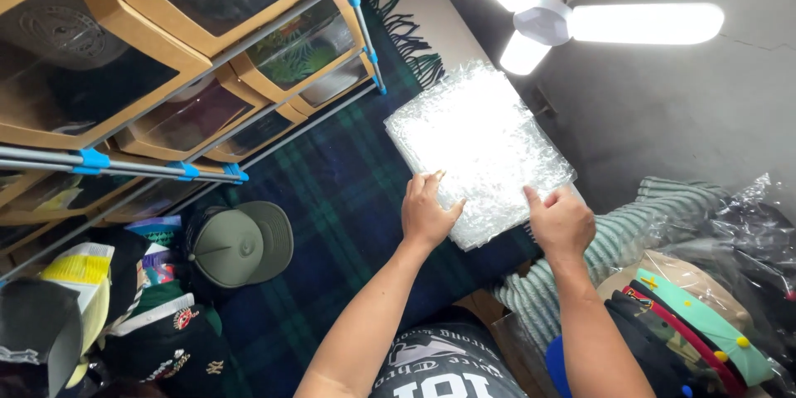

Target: The person selects hats from a large collection, places them into plastic sleeves one by one, and presses down on the sleeves to flatten them.

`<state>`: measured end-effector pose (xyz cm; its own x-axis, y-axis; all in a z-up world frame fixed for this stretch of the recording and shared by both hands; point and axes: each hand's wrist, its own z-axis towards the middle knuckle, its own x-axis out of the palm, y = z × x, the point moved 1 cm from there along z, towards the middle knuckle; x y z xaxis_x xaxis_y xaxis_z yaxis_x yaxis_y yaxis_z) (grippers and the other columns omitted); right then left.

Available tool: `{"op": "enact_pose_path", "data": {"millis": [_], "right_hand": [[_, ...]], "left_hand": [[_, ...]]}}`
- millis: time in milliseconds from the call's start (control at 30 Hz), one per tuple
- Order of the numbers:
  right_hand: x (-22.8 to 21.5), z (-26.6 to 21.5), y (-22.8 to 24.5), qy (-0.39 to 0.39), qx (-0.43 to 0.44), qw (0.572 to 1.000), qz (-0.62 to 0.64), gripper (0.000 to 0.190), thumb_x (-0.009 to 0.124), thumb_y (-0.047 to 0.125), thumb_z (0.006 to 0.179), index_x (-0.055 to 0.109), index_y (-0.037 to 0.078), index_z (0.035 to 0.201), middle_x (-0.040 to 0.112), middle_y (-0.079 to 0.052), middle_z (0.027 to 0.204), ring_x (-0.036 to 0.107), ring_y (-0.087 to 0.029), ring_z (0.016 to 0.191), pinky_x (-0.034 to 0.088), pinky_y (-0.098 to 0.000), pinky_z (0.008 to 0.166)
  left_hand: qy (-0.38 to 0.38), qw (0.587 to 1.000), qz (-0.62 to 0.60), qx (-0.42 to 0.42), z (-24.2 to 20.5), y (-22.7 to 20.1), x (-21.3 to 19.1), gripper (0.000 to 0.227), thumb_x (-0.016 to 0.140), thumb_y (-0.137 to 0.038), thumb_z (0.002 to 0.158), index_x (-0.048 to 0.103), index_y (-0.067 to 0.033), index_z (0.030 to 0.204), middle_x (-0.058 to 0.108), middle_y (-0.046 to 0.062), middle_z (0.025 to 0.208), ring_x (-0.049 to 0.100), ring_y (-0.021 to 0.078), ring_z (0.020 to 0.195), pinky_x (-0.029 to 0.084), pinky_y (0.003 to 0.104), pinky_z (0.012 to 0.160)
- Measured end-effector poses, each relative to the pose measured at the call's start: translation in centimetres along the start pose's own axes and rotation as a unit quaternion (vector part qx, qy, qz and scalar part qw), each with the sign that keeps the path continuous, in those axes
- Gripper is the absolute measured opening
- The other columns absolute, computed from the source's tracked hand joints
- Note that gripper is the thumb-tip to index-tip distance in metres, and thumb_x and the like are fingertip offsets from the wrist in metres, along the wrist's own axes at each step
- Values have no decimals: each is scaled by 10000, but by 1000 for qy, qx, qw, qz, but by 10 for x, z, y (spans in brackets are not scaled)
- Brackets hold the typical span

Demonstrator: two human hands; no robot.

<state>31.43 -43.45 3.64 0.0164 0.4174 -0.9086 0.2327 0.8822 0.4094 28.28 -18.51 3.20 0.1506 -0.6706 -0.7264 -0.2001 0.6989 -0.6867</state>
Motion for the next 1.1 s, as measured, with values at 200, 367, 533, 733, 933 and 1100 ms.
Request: {"op": "enact_pose_path", "data": {"millis": [200, 367, 533, 733, 933, 1100], "right_hand": [[-18, 25, 66, -108, -284, 953, 21, 764, 731, 635, 852, 597, 107, 1387, 424, -248, 1501, 337, -535, 1404, 227, -736, 1058], [-3, 40, 101, 152, -234, 958, -60, 926, 627, 753, 803, 470, 240, 1557, 205, -272, 1705, 114, -572, 1537, 66, -839, 1107], [28, 45, 102, 199, -196, 952, -125, 1036, 544, 941, 707, 406, 384, 1569, 147, -162, 1734, 137, -512, 1555, 145, -832, 1100], [41, 56, 115, -72, -370, 926, -16, 862, 825, 573, 721, 623, 123, 1429, 430, -277, 1543, 258, -538, 1501, 120, -779, 1101], [57, 93, 171, 201, -299, 914, -189, 1087, 479, 970, 691, 250, 448, 1616, 102, -61, 1751, 5, -427, 1587, 89, -814, 1131], [69, 95, 177, 236, -315, 896, -204, 1103, 479, 978, 688, 240, 443, 1622, 99, -72, 1751, 30, -442, 1586, 77, -828, 1120]], "left_hand": [[28, 986, 127, 108, 5, -37, -44, 926, 696, -627, 742, 465, -180, 1518, 248, 210, 1627, 242, 452, 1496, 310, 591, 1124], [181, 960, 205, 54, 30, -29, -60, 1262, 635, -870, 619, 296, -169, 1612, 130, 208, 1707, 92, 434, 1569, 143, 659, 1216], [236, 942, 239, -1, 39, -9, -51, 1351, 632, -909, 549, 223, -207, 1628, 48, 152, 1723, 77, 369, 1584, 151, 659, 1210], [242, 942, 233, -5, 41, -11, -52, 1361, 711, -857, 532, 235, -206, 1628, 31, 172, 1718, 58, 390, 1580, 166, 676, 1194], [276, 930, 235, -56, 44, -15, -53, 1383, 748, -822, 537, 161, -228, 1640, -56, 159, 1717, -12, 418, 1573, 165, 677, 1190], [293, 926, 222, -90, 47, -2, -47, 1414, 749, -828, 487, 175, -241, 1638, -58, 127, 1725, -17, 429, 1571, 150, 697, 1183]]}}
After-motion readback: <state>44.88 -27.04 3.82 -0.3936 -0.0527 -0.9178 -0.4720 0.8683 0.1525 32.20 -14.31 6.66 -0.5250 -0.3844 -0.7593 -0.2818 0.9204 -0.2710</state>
